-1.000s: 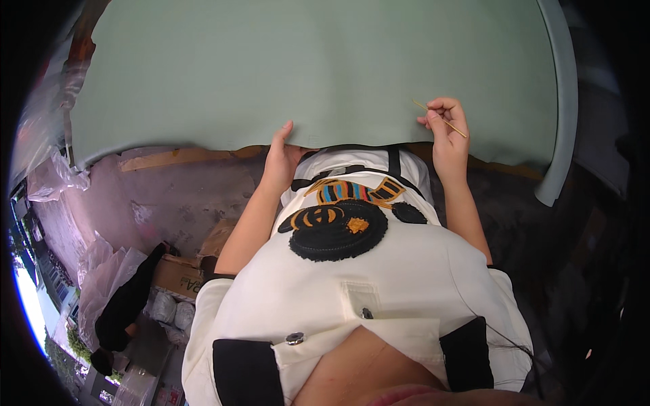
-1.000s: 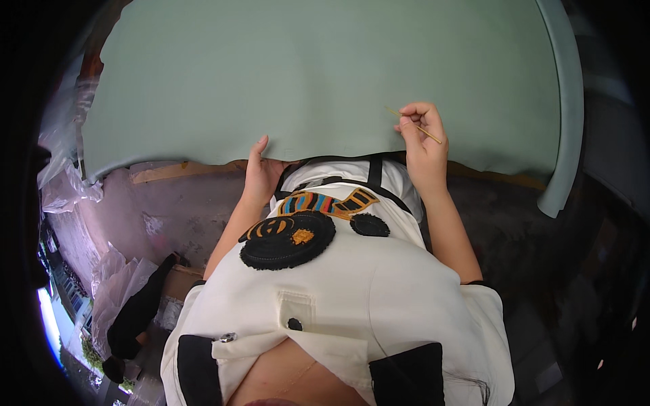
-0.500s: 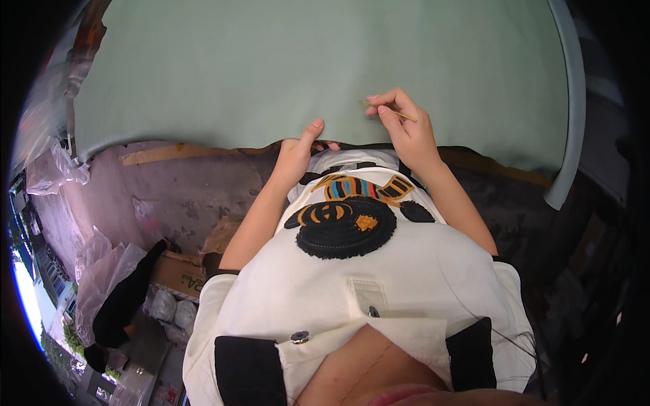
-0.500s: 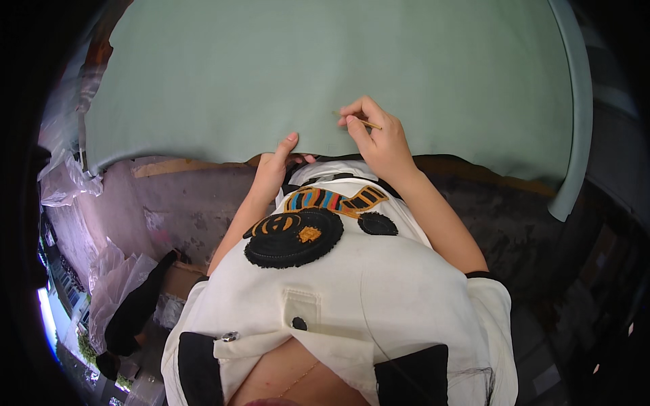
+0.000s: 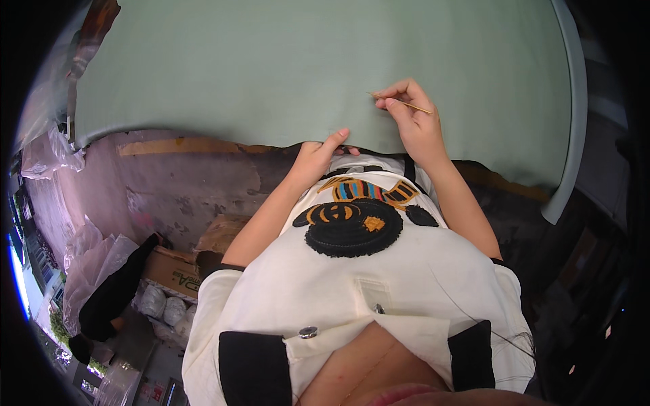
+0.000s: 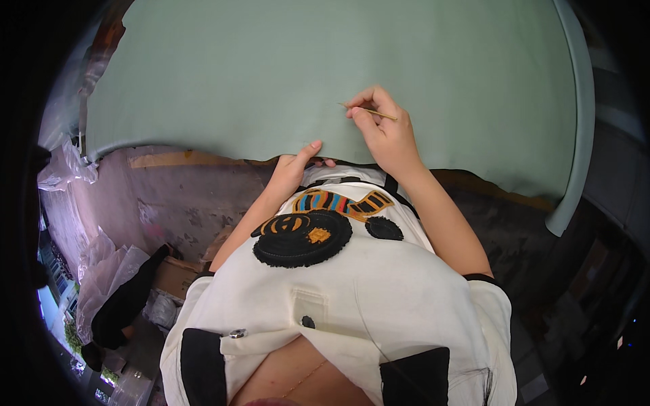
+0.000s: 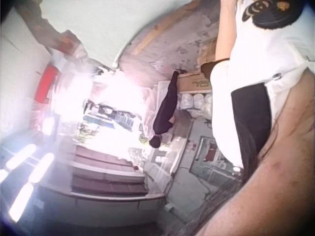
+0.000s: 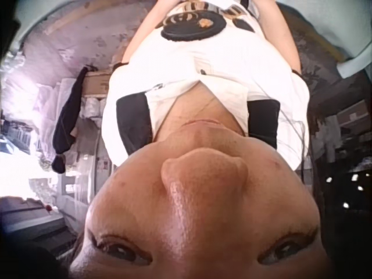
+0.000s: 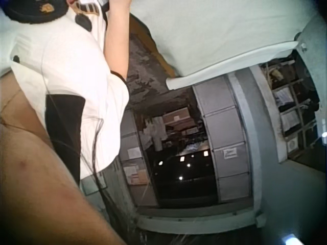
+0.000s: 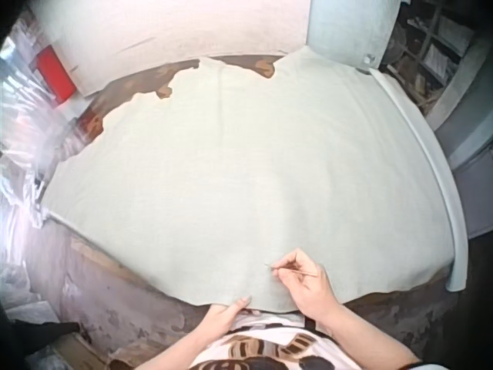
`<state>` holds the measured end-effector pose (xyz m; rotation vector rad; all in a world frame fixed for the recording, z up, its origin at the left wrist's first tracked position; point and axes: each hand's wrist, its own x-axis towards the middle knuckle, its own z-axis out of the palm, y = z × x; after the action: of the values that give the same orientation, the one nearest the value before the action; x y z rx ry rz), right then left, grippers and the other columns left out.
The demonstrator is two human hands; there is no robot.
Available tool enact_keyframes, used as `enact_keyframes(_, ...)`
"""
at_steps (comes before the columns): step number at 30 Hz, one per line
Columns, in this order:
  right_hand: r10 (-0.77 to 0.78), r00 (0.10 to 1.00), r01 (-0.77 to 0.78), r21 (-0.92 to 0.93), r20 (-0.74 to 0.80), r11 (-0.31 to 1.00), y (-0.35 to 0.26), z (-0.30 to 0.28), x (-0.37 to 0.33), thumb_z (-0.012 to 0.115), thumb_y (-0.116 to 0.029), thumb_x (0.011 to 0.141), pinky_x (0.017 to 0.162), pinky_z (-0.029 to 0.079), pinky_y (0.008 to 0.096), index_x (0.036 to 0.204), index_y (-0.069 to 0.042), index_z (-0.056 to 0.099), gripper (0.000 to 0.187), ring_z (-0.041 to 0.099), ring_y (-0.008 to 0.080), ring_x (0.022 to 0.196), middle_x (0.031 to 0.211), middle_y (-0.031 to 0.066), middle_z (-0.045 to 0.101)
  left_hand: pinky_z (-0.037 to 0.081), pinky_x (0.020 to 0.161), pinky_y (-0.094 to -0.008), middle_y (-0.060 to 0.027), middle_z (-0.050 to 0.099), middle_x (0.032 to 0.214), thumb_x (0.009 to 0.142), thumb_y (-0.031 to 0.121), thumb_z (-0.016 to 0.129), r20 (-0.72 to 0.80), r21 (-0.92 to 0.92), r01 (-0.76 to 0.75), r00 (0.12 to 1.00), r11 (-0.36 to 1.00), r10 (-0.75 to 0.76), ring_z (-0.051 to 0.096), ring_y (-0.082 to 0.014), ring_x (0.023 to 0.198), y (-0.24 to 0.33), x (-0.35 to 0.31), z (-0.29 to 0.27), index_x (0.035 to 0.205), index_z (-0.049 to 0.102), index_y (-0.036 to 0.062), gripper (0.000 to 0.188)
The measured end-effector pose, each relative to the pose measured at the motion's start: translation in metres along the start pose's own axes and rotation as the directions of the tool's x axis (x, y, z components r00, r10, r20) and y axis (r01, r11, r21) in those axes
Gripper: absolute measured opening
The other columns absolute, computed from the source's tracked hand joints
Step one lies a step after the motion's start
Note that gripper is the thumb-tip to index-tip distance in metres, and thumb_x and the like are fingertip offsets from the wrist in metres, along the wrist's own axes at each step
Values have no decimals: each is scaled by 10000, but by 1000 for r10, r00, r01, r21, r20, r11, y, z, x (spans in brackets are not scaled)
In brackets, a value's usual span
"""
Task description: The person uses a thin pointed tool to mark or trace lines on a large light-green leather sheet laid on a work table. They repeatedly smooth and reposition the leather with both hands while continuing to mark the surface.
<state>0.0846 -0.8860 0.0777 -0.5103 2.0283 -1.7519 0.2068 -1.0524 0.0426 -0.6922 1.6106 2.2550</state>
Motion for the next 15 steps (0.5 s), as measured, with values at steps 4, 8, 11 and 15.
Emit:
enact_keyframes(4, 46, 999, -39, -305, 18, 952, 2, 10, 12, 520, -68, 949, 769, 517, 292, 966, 4, 577, 93, 654, 154, 828, 928, 109, 690, 461, 848, -315, -117, 681, 907, 1025, 356, 481, 29, -102, 58, 998, 993, -55, 633, -189, 874, -1, 0, -7, 995, 650, -33, 425)
enact_keyframes(8, -75, 996, 55, -391, -36, 919, 4, 13, 12, 546, -95, 907, 680, 492, 338, 927, -9, 551, 88, 628, 223, 743, 820, 115, 643, 460, 865, -325, -128, 680, 881, 1024, 358, 478, 14, -99, 57, 998, 993, -56, 625, -198, 870, -5, 1, -5, 939, 656, -39, 443)
enact_keyframes(11, -77, 995, 48, -400, -56, 915, 5, 11, 14, 553, -105, 891, 652, 479, 360, 914, -13, 542, 95, 611, 252, 708, 790, 118, 622, 454, 882, -331, -132, 677, 870, 1026, 361, 472, 18, -87, 70, 997, 994, -69, 623, -203, 882, -5, 1, -4, 926, 649, -38, 448)
enact_keyframes(15, -51, 998, 41, -340, -21, 940, 3, 10, 15, 558, -106, 889, 654, 478, 369, 909, -9, 541, 101, 609, 255, 709, 792, 119, 624, 441, 912, -340, -135, 665, 850, 1026, 368, 468, 47, -197, 81, 996, 977, -73, 623, -220, 906, -7, 3, -8, 932, 629, -37, 446)
